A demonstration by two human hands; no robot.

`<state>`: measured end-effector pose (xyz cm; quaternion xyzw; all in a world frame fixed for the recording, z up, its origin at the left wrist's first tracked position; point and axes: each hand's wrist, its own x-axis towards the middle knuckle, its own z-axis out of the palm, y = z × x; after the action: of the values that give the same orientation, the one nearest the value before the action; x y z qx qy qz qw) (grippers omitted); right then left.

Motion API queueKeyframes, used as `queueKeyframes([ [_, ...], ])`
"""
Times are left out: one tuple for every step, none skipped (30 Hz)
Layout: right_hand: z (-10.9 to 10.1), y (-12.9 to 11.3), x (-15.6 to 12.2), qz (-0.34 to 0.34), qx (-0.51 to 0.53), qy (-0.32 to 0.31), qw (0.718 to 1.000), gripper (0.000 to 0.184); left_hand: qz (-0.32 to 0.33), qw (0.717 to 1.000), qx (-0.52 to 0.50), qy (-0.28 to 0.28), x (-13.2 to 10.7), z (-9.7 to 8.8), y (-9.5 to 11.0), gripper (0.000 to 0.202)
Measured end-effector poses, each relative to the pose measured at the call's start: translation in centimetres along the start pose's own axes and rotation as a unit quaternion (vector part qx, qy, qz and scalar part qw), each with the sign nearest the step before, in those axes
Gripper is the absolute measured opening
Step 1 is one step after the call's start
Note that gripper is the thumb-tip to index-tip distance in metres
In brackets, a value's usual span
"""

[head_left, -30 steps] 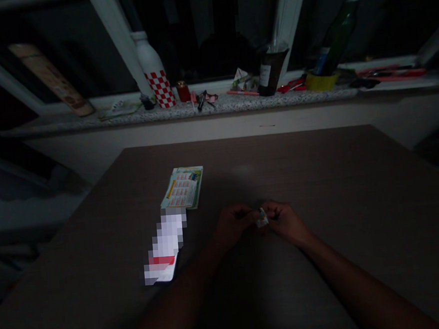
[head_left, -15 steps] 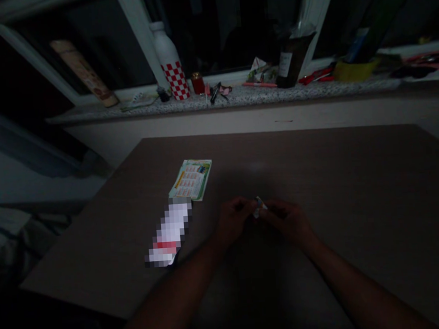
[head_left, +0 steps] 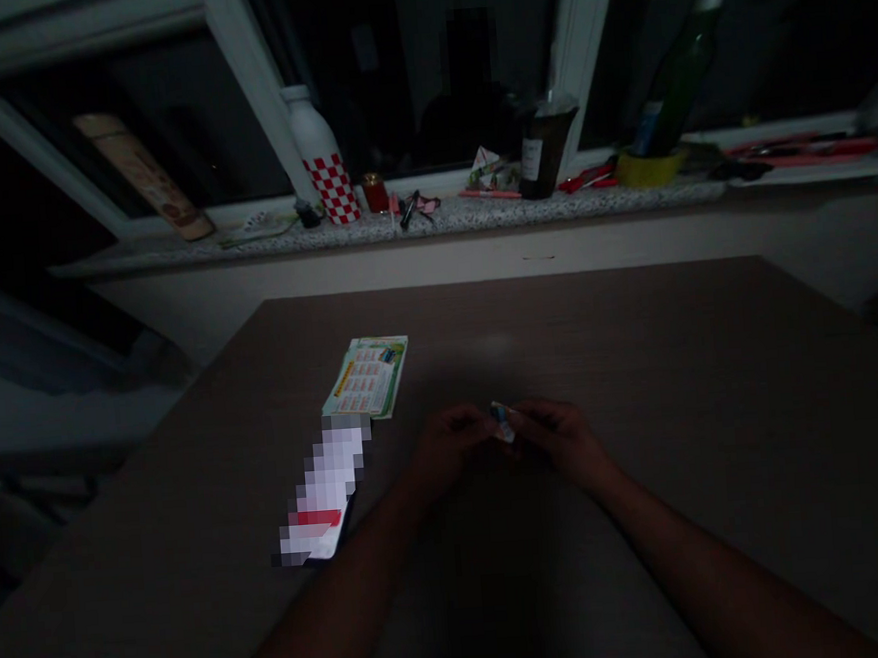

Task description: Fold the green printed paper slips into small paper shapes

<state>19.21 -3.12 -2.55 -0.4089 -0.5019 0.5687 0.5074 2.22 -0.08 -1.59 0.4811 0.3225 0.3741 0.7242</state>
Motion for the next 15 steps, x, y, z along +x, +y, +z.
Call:
queueKeyframes([
  [-0.1,0.1,0.0,0.000,0.002,-0.003,1.000,0.028,-0.010,1.000,0.000,-0.008,0.0,-0.1,0.1,0.024],
  [-0.2,0.1,0.0,0.000,0.003,-0.007,1.000,0.027,-0.020,1.000,0.003,-0.015,0.0,-0.2,0.2,0.024],
  [-0.3,0.1,0.0,0.000,0.004,-0.012,1.000,0.027,-0.028,0.999,0.009,-0.023,-0.1,-0.2,0.3,0.025],
  [-0.5,0.0,0.0,0.000,0.005,-0.016,1.000,0.027,-0.036,0.999,0.018,-0.030,-0.1,-0.3,0.4,0.026],
  [-0.6,0.0,0.0,-0.001,0.004,-0.019,1.000,0.026,-0.041,0.998,0.029,-0.037,-0.2,-0.3,0.6,0.028],
  [-0.8,0.0,0.1,-0.001,0.004,-0.023,1.000,0.026,-0.045,0.997,0.043,-0.042,-0.2,-0.2,0.7,0.031],
  [-1.0,0.0,0.1,-0.002,0.003,-0.024,1.000,0.026,-0.044,0.996,0.059,-0.045,-0.3,-0.2,0.8,0.033],
  [-1.2,0.0,0.2,-0.003,0.001,-0.024,1.000,0.026,-0.040,0.995,0.076,-0.045,-0.3,-0.1,0.9,0.034],
  [-1.3,0.0,0.3,-0.004,0.000,-0.024,1.000,0.025,-0.031,0.994,0.093,-0.043,-0.3,0.1,0.9,0.034],
  [-1.4,0.0,0.3,-0.006,0.000,-0.022,1.000,0.025,-0.018,0.993,0.109,-0.038,-0.3,0.2,1.0,0.033],
  [-1.5,0.1,0.4,-0.008,0.000,-0.020,1.000,0.026,-0.004,0.992,0.122,-0.031,-0.4,0.4,1.0,0.032],
  [-1.5,0.1,0.5,-0.010,0.000,-0.017,1.000,0.027,0.011,0.991,0.132,-0.023,-0.4,0.6,1.0,0.032],
  [-1.5,0.2,0.6,-0.012,0.000,-0.012,1.000,0.028,0.024,0.990,0.139,-0.017,-0.4,0.7,0.9,0.032],
  [-1.4,0.3,0.6,-0.014,0.001,-0.008,1.000,0.029,0.035,0.989,0.145,-0.013,-0.4,0.9,0.9,0.032],
  [-1.3,0.3,0.6,-0.017,0.002,-0.003,1.000,0.030,0.042,0.988,0.149,-0.012,-0.4,1.0,0.8,0.032],
])
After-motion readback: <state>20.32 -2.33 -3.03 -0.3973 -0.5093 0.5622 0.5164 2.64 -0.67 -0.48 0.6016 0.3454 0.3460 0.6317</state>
